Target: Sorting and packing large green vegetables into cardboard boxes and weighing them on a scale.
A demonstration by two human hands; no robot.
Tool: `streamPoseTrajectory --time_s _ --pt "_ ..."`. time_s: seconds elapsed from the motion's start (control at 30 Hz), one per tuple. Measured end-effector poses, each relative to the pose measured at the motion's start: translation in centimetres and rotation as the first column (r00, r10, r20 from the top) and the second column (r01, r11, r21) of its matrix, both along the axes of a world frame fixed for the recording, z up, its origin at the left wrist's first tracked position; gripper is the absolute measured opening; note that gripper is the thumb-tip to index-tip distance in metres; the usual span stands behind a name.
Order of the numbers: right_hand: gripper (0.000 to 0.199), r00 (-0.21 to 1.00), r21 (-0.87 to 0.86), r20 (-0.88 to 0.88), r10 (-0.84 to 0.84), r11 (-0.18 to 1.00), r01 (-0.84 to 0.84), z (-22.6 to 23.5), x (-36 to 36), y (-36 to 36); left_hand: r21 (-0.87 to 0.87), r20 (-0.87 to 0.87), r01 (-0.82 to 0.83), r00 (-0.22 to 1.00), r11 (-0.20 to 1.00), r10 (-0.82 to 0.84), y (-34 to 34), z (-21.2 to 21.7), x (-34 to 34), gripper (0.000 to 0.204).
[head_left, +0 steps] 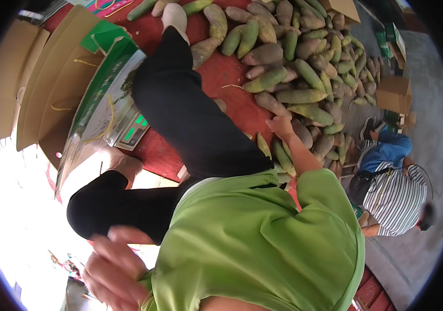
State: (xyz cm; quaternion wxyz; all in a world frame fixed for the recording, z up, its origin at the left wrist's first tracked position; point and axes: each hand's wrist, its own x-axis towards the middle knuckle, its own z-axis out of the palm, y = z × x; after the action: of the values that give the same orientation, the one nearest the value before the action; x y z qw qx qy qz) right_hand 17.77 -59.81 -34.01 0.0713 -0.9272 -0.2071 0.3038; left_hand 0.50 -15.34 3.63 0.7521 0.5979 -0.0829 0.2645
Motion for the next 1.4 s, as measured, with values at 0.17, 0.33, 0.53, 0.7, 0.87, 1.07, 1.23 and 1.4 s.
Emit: streamPoseTrajectory --time_s 0.17,0.33,0.53,0.7,0.87,1.07,1.23,1.4 --pt "0.024 0.990 -0.084 -0.141 -0.015 0.997 0.003 -1.8 -7.1 -0.1 -0.653 -0.132 0.384 0.791 0.653 -0.597 -4.4 4.9 -0.6 0.020" --pt "0.025 0.771 -0.021 -0.428 -0.471 0.859 0.512 -1.7 -10.8 0.3 -0.642 0.056 0.572 0.699 0.510 -0.713 -7.7 3.2 1.1 0.021" --pt "0.021 0.860 0.049 -0.104 -0.500 0.861 0.507 -7.2 -12.5 -0.2 -0.633 0.033 0.414 0.858 0.654 -0.512 -11.7 4.0 2.4 0.046" --pt "0.032 0.817 0.047 -0.268 -0.510 0.841 0.540 -4.1 -9.9 2.6 -0.603 -0.094 0.356 0.857 0.714 -0.506 -12.0 3.9 1.7 0.035" --pt "0.065 0.954 0.046 -0.161 -0.251 0.964 0.261 -1.7 -7.5 6.7 -0.518 -0.603 0.066 0.679 0.853 -0.418 -13.9 7.9 3.0 0.028" --pt "0.075 0.975 0.141 -0.216 0.052 0.990 -0.022 -2.4 -5.5 9.8 -0.276 -0.797 -0.039 0.568 0.960 -0.206 -14.3 7.6 4.9 0.035" --pt "0.066 0.954 0.151 -0.218 0.206 0.973 -0.176 -2.5 -5.4 11.8 -0.387 -0.011 0.490 0.845 0.781 -0.535 -11.0 3.3 5.5 0.027" --pt "0.056 0.966 0.127 -0.193 0.171 0.981 -0.148 -1.5 -5.6 12.5 -0.340 0.113 0.452 0.890 0.825 -0.442 -9.9 2.4 5.8 0.025"
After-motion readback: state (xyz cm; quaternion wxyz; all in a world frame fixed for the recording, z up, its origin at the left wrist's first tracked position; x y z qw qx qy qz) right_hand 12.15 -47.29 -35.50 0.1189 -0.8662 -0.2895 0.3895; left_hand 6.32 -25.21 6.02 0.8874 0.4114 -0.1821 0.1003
